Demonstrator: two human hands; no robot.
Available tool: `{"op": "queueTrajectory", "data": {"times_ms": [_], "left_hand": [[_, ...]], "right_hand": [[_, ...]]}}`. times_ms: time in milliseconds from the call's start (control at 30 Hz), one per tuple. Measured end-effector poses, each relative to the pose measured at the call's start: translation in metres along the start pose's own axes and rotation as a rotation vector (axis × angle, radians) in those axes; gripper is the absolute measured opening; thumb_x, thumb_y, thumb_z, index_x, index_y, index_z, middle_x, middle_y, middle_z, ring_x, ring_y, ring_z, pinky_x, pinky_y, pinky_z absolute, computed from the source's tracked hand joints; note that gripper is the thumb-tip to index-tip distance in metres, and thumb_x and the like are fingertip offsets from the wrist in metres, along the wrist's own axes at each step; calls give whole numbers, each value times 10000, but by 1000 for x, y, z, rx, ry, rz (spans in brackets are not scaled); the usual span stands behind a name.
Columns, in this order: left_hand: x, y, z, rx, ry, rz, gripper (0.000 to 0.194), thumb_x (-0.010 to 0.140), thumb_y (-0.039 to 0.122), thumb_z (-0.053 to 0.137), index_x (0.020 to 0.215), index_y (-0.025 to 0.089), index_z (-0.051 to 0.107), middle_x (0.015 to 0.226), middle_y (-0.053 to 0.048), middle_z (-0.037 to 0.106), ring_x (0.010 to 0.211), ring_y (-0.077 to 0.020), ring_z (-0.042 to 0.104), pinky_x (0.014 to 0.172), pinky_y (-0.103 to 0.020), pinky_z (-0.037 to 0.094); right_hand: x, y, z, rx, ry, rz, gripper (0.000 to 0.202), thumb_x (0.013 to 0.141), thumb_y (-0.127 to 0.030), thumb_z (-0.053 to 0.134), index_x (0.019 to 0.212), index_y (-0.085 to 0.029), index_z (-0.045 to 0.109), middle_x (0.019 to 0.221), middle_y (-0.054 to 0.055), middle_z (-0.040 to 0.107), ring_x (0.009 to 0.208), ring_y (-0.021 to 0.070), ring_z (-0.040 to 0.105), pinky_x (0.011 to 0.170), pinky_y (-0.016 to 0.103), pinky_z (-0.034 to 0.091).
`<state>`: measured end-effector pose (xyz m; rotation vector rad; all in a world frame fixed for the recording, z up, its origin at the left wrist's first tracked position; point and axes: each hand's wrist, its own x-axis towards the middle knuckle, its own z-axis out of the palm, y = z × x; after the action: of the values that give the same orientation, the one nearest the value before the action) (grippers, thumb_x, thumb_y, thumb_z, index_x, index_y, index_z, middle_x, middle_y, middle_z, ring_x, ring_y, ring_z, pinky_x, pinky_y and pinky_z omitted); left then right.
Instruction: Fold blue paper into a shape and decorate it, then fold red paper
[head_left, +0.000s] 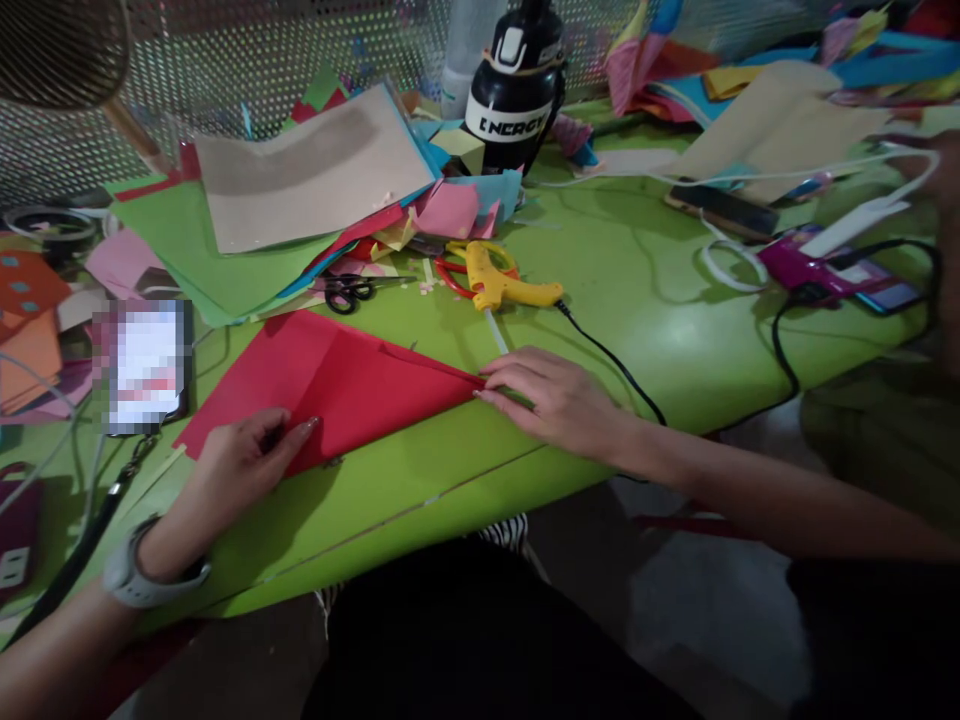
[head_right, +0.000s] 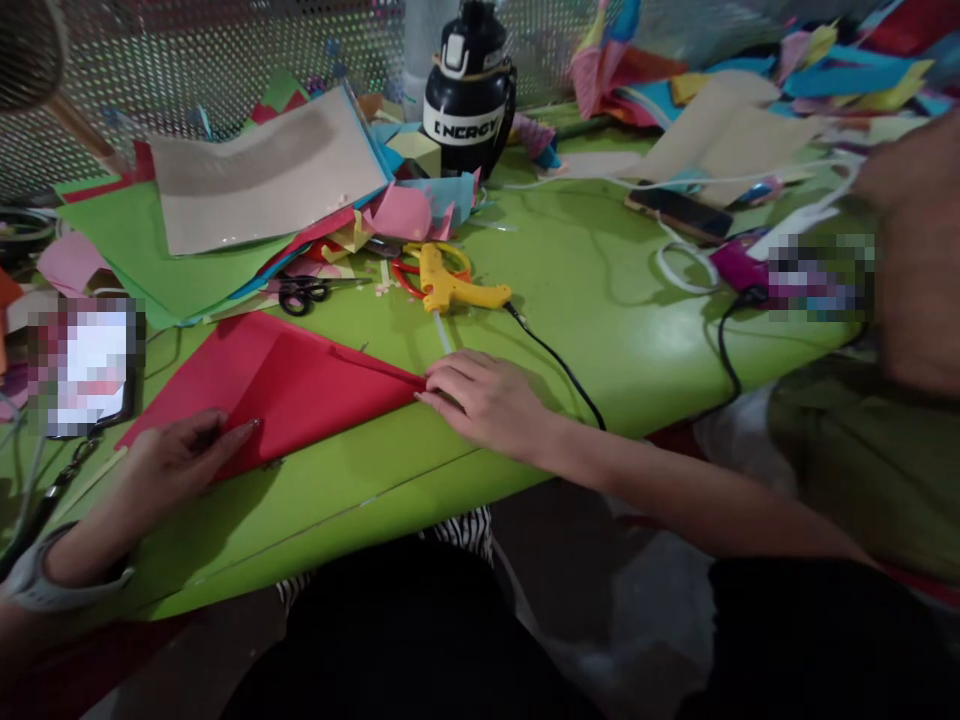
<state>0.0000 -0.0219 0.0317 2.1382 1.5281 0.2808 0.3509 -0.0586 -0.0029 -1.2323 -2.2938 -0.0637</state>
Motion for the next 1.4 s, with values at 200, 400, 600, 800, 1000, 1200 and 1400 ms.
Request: {"op": "queueTrajectory", "data": {"times_ms": [200,400,600,800,1000,1200,1400], "left_hand": [[2,1,0,70,-39,-7,391,927,487,486,658,219,395,513,68,327,450,-101,348,469,-250,229],[0,5,-3,136,-48,-1,322,935,434,448,695,220,431,520,57,379,446,-109,374,476,-251,256],[6,7,-6,196,-42,43,292,941,387,447,709,215,482,551,26,507,465,-125,454,470,-250,295],[9,5,-9,300,7,137,306,983,409,422,815,199,567,723,-25,636,569,-148,550,537,-266,360],[22,0,-7,343,-38,40,361,971,504,423,807,206,543,651,-11,625,502,-149,540,497,-259,334],[32,-1,-8,360,-115,48,338,978,475,374,811,215,511,614,-13,581,495,-169,530,498,-282,332],[33,4,-11,261,-102,34,353,957,492,399,728,232,468,601,0,533,491,-165,507,514,-302,328]], "right_hand": [[14,-24,9,-37,-53,-417,488,995,-396,530,1393,-112,515,1452,153,561,1399,258,469,1111,436,447],[21,-32,27,56,-276,-489,807,987,-634,361,1541,-50,299,1604,184,329,1526,263,228,1253,470,190],[18,-39,34,158,-362,-448,883,959,-669,395,1557,-36,247,1621,195,279,1544,269,150,1247,493,194],[13,-43,38,151,-380,-349,842,970,-672,357,1551,-67,287,1617,188,290,1530,286,206,1242,513,190],[12,-47,34,120,-326,-337,820,980,-640,381,1520,-25,339,1588,205,346,1508,315,265,1227,527,240],[13,-46,35,170,-336,-319,832,959,-613,469,1527,-23,323,1576,221,366,1512,314,256,1208,547,284],[13,-47,34,173,-330,-311,826,955,-601,489,1524,-23,336,1569,217,381,1497,329,292,1208,549,288]]}}
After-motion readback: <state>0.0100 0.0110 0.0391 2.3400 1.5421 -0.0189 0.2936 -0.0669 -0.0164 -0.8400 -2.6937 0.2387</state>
